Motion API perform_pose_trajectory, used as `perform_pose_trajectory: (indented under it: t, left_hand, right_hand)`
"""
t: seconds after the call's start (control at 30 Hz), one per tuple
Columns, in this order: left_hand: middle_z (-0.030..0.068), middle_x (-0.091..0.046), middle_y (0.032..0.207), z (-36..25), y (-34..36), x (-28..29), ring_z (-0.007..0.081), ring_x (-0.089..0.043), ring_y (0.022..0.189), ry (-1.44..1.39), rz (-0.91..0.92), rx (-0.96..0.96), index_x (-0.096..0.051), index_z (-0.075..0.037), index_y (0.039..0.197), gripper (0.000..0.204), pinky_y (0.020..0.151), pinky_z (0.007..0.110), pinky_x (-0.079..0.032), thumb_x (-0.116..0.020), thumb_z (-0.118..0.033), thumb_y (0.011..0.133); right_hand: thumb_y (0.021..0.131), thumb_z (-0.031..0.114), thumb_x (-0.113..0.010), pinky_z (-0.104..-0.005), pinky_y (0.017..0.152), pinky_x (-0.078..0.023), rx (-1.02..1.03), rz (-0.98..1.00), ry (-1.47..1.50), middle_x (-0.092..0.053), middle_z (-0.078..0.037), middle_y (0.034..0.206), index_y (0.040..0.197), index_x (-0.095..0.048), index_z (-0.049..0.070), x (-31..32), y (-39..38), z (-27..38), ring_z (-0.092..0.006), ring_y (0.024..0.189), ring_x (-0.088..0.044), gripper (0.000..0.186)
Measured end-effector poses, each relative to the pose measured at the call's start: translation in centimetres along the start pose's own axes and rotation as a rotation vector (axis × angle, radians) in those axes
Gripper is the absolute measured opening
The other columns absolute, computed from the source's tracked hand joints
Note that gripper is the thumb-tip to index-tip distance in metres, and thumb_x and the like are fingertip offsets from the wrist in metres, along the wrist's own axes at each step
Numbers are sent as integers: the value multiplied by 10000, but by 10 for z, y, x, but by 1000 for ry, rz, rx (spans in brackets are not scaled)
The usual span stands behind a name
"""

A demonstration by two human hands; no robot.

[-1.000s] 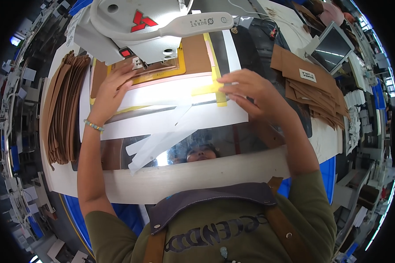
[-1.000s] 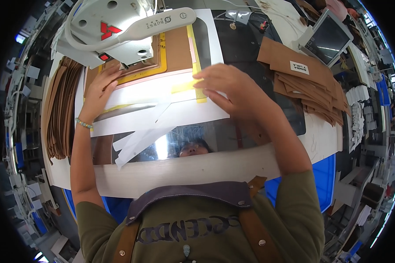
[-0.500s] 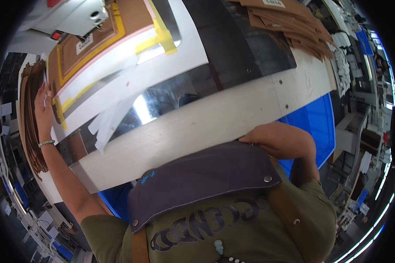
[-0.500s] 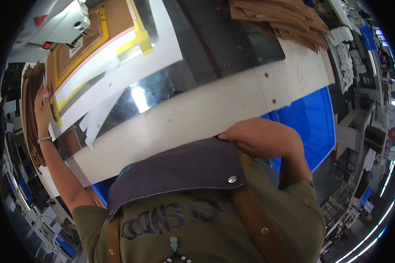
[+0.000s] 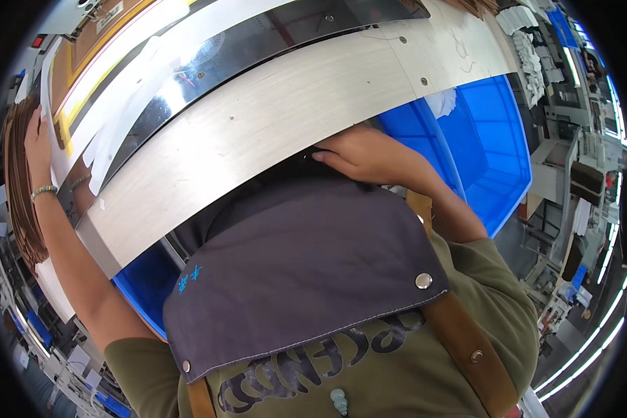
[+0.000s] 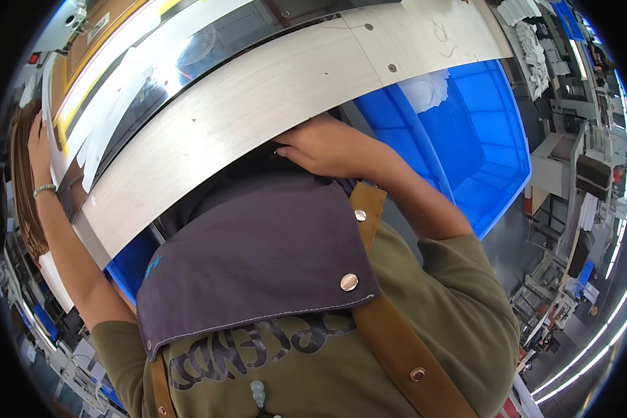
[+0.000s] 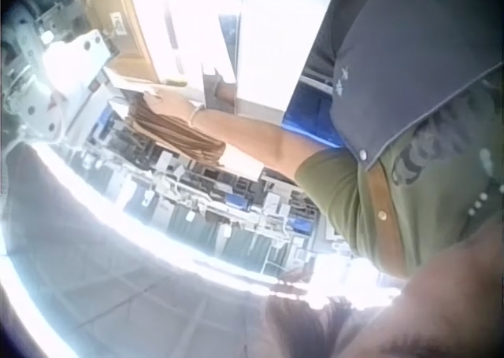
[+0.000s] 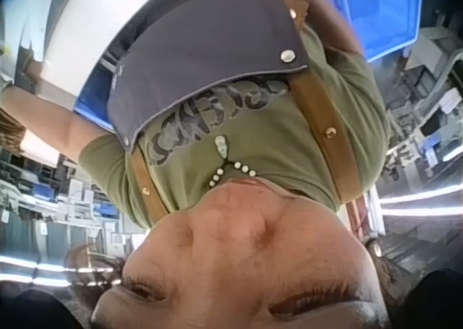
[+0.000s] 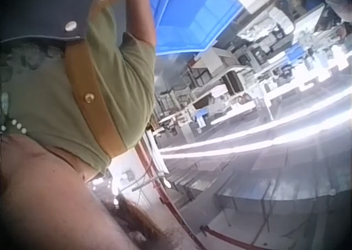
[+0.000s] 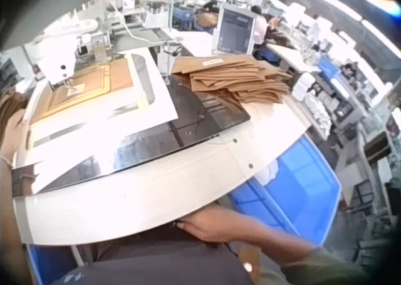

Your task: Sewing leather pieces and applying labels using an industrial sewing machine.

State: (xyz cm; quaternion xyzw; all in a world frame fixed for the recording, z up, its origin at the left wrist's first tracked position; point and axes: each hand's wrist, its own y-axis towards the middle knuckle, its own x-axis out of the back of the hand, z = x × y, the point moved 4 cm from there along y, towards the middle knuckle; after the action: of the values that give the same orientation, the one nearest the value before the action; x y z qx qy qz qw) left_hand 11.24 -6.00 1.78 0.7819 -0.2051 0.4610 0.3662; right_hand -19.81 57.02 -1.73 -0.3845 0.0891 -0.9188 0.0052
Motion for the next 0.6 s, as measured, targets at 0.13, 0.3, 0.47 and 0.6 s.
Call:
perform_pose_trajectory:
  t: [0.13,0.3,0.47,0.6]
  left_hand:
    - [159,-600,1557,-30,3,-10,297,-529,1475,56,48,47,-601,-62,1516,466,1231,357,-362,-542,-259,1098]
    - [166,-569,1590,-50,26,-30,311,-505,1499,39,66,20,-592,-90,1532,493,1247,369,-347,-546,-309,1092]
    - [163,-554,1603,-49,46,-55,320,-493,1508,60,64,39,-593,-101,1534,519,1248,383,-353,-552,-362,1088]
    - [162,-554,1601,-61,49,-69,322,-499,1502,-11,100,65,-597,-125,1536,549,1239,386,-367,-532,-436,1088]
  right_hand:
    - [1058,244,-596,-508,1177,-394,172,-80,49,-615,-238,1410,1393,-667,39,-10,3,4,-430,1359,-516,399]
    - [1065,281,-572,-530,1188,-382,64,19,-20,-613,-240,1420,1426,-656,65,-22,9,-9,-435,1373,-513,429]
    - [1080,332,-556,-506,1139,-423,161,-103,-159,-675,-241,1322,1296,-700,-4,-36,23,-9,-443,1289,-577,425]
    - [1086,349,-541,-505,1136,-428,129,-31,-110,-691,-235,1293,1301,-696,1,-39,24,-14,-436,1277,-592,438]
